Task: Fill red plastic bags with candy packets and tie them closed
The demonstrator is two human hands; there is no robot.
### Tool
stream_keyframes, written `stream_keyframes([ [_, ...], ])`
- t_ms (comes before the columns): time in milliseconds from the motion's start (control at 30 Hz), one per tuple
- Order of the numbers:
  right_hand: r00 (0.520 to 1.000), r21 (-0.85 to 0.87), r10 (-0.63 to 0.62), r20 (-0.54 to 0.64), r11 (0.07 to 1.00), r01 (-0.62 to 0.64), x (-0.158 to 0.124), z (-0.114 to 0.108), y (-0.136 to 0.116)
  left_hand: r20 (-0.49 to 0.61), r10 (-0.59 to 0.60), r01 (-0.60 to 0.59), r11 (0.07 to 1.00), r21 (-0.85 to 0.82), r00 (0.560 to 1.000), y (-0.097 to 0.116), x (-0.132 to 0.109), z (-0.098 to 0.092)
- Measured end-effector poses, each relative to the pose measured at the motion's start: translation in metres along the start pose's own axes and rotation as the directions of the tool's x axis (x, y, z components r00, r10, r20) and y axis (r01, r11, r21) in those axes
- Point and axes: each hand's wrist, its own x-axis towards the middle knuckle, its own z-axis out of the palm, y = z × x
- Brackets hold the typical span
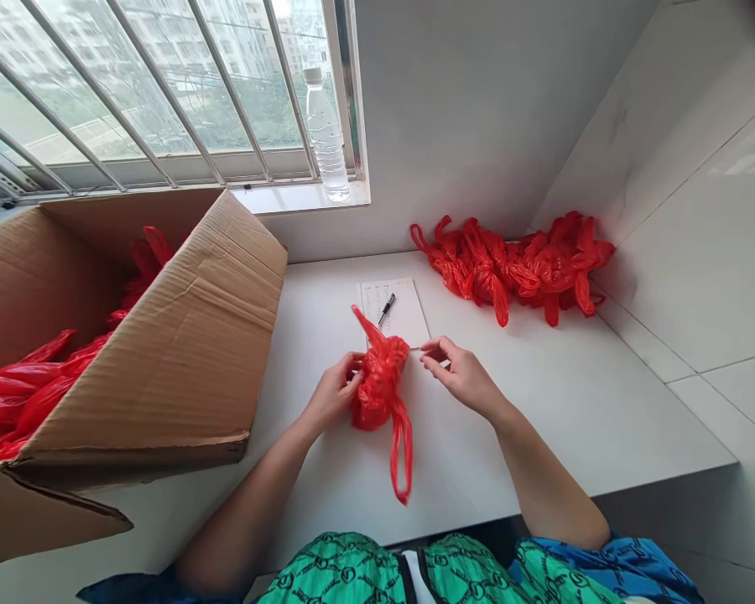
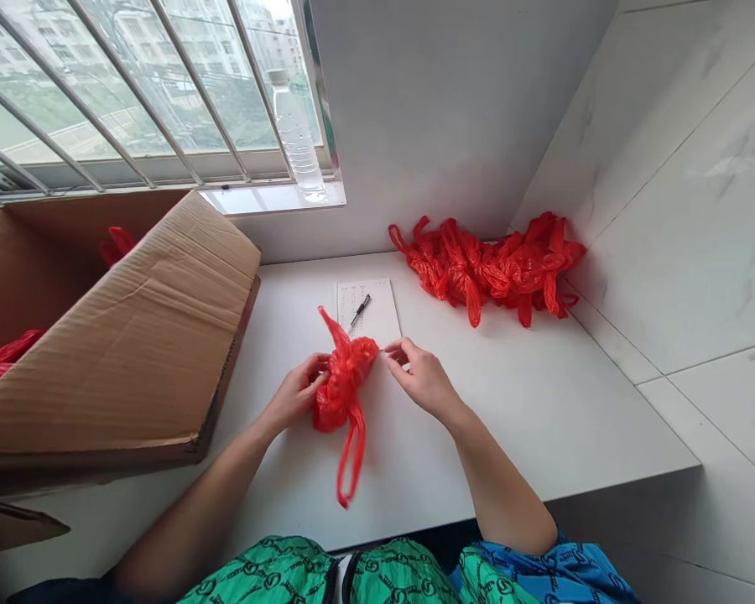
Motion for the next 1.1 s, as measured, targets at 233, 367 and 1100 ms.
stream_keyframes([
  [233, 0.966, 0.170, -0.128, 0.223, 0.981, 0.090, -0.003, 0.026, -0.009, 0.008, 0.248, -0.238, 0.923, 0.303, 0.969, 0.035, -0.030, 0.007],
  [367, 0.980, 0.192, -0.118, 0.159, 0.978, 0.087, -0.005, 0.034, -0.011, 0.146, 0.205, -0.243, 0.912, 0.330, 0.968, 0.034, -0.040, 0.010],
  [1100, 0.912, -0.030, -0.410, 0.000, 0.912, 0.410, -0.015, 0.049, -0.015, 0.084, 0.325, -0.329, 0.847, 0.417, 0.942, 0.040, -0.054, -0.002],
])
